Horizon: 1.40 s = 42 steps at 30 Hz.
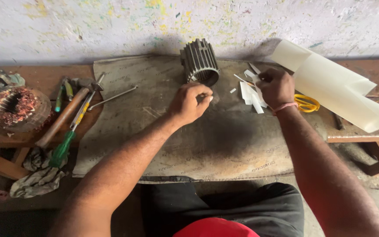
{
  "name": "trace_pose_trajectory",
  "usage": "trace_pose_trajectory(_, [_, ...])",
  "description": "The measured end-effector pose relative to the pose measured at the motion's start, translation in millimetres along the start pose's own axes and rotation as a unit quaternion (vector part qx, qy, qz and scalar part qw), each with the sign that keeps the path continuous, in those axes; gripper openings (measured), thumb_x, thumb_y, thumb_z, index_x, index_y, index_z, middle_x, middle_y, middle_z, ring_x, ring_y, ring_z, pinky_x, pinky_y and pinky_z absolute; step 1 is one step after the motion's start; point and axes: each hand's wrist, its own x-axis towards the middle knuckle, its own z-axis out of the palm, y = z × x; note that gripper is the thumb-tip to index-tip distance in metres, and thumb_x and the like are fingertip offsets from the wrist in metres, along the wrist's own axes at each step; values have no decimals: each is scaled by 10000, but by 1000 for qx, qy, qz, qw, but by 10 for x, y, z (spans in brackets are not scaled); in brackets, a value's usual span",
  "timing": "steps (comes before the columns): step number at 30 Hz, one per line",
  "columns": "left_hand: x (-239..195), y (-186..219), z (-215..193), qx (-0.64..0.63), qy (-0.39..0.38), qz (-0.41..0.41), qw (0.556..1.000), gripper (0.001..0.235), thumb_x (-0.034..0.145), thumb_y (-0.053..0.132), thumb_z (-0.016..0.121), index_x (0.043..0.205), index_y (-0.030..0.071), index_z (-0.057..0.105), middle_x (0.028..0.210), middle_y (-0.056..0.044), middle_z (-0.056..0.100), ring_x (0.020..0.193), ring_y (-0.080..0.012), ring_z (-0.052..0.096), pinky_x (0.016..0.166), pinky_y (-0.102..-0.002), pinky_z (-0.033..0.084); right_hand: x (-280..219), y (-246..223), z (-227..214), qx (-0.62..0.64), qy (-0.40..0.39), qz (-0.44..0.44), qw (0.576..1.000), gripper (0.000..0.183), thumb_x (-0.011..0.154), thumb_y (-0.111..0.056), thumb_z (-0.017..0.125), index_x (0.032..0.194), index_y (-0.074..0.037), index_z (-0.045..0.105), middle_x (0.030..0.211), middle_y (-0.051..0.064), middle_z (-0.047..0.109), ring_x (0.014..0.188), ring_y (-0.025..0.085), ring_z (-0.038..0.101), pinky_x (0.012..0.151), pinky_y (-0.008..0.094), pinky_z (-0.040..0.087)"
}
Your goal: The person cuts strips of white insulating material using scissors and inserts them into the slots of an electric motor stator by hand.
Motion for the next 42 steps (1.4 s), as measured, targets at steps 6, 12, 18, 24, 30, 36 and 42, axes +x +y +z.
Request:
trace_pose_trajectory(6, [64, -90, 283, -64, 10, -102, 993, 139, 889, 102, 755, 999, 22, 724, 900, -79, 779, 822, -180, 763, 749, -326, 605, 39, -91, -54, 129, -72, 46, 988, 209, 830, -133, 785, 1029, -70, 781, 898, 103, 777, 769, 184, 731, 727, 335, 567])
trace_pose_trajectory(12, [-16, -269, 749, -72, -12, -170, 983, 245, 825, 143, 801, 1039, 36, 746, 964, -118, 784, 881, -216, 776, 785, -344, 607, -459, -627, 72, 178, -250, 56, 950, 322, 752, -116, 812, 1049, -47, 706, 802, 75, 763, 710, 146, 711, 649, 320, 567])
trace_pose_trajectory(18, [-25, -279, 862, -49, -71, -228, 970, 179, 795, 91, 740, 970, 59, 760, 914, -124, 785, 877, -260, 775, 785, -372, 602, -578, -650, 130, 142, -206, 16, 968, 272, 718, -126, 852, 933, -32, 713, 838, 89, 766, 770, 162, 729, 696, 316, 581])
trace_pose_trajectory(24, [-19, -227, 940, 20, -92, -199, 975, 189, 766, 47, 699, 929, 85, 787, 903, -157, 767, 902, -338, 745, 801, -426, 583, -606, -627, 102, 98, -160, -48, 981, 246, 764, -133, 842, 959, -27, 736, 861, 120, 769, 781, 210, 758, 710, 331, 585])
trace_pose_trajectory(30, [-46, -183, 984, 6, -154, -191, 969, 192, 835, 52, 661, 963, 100, 796, 915, -157, 764, 913, -325, 751, 805, -428, 587, -615, -632, 40, 117, -67, -11, 991, 213, 822, -126, 809, 987, -15, 733, 878, 120, 775, 780, 194, 764, 711, 322, 593])
trace_pose_trajectory(36, [-157, 7, 963, 12, -44, -138, 989, 710, 800, 38, 750, 1450, 113, 473, 976, -241, 727, 918, -425, 712, 787, -491, 567, -759, -681, 37, 128, -69, -49, 988, 190, 811, -90, 781, 985, -27, 738, 882, 131, 770, 774, 215, 762, 705, 325, 588])
trace_pose_trajectory(42, [-141, 114, 893, 5, -57, -192, 980, 957, 811, 20, 757, 1610, 179, 254, 902, -261, 714, 877, -460, 701, 758, -540, 542, -750, -667, 73, 63, -132, -170, 974, 166, 781, -89, 780, 942, -59, 755, 838, 154, 705, 779, 356, 701, 693, 423, 554])
